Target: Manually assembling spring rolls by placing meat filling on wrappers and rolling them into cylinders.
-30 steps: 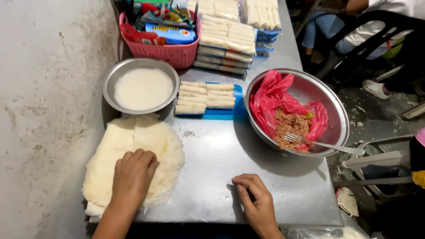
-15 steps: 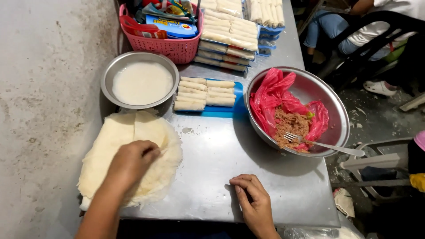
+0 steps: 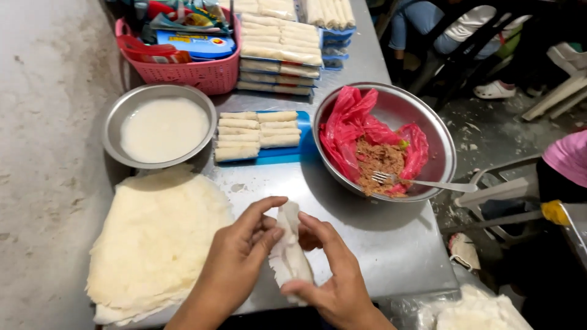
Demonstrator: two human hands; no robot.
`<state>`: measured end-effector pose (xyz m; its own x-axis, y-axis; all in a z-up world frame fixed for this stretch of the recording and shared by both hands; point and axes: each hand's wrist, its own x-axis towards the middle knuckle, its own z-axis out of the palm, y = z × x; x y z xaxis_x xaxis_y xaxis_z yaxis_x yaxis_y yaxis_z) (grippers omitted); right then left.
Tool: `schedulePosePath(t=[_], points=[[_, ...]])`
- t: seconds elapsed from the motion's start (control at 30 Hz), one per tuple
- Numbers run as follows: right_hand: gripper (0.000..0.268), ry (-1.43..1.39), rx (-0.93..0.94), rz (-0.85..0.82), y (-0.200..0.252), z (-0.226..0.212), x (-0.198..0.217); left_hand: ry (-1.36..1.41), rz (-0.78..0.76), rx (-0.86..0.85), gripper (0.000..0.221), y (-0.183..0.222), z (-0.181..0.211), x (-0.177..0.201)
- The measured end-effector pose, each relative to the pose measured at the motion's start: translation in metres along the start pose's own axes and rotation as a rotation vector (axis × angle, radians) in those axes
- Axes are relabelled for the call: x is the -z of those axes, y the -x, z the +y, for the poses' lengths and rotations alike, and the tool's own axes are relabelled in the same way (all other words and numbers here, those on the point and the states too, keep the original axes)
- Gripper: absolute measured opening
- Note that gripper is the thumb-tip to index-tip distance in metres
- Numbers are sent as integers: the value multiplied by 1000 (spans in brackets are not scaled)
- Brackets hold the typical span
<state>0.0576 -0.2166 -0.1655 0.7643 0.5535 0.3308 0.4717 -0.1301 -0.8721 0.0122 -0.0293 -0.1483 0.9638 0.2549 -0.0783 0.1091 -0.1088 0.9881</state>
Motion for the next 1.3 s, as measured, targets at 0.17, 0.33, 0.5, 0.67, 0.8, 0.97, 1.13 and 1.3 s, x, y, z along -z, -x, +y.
schedulePosePath(t=[0.17,0.33,0.5,0.67,0.8,0.97,1.13,1.3], points=[[31,40,-156,112,1,16,8,-129,-68,22,41,-1,-12,-10],[26,-197,-319,261,-3,38,20,-249,58,-237,25,-18,-23,-6],[19,-142,-28,395,-12,19,28,-171,157,-557,18,-12,14,-14],[20,-31,-24,433,6,47,38,-198,177,-519,22,-4,-28,-16],[54,-278,-430,106,21,58,13,-134,-28,-423,25,8,-58,-49],[51,-398,-517,111,21,60,21,-105,-68,-476,23,5,-46,-40],[24,-215,-381,248,18,51,37,-131,121,-269,19,4,-32,-24],[16,-91,-259,422,20,50,41,-134,291,-382,25,9,-28,-21]])
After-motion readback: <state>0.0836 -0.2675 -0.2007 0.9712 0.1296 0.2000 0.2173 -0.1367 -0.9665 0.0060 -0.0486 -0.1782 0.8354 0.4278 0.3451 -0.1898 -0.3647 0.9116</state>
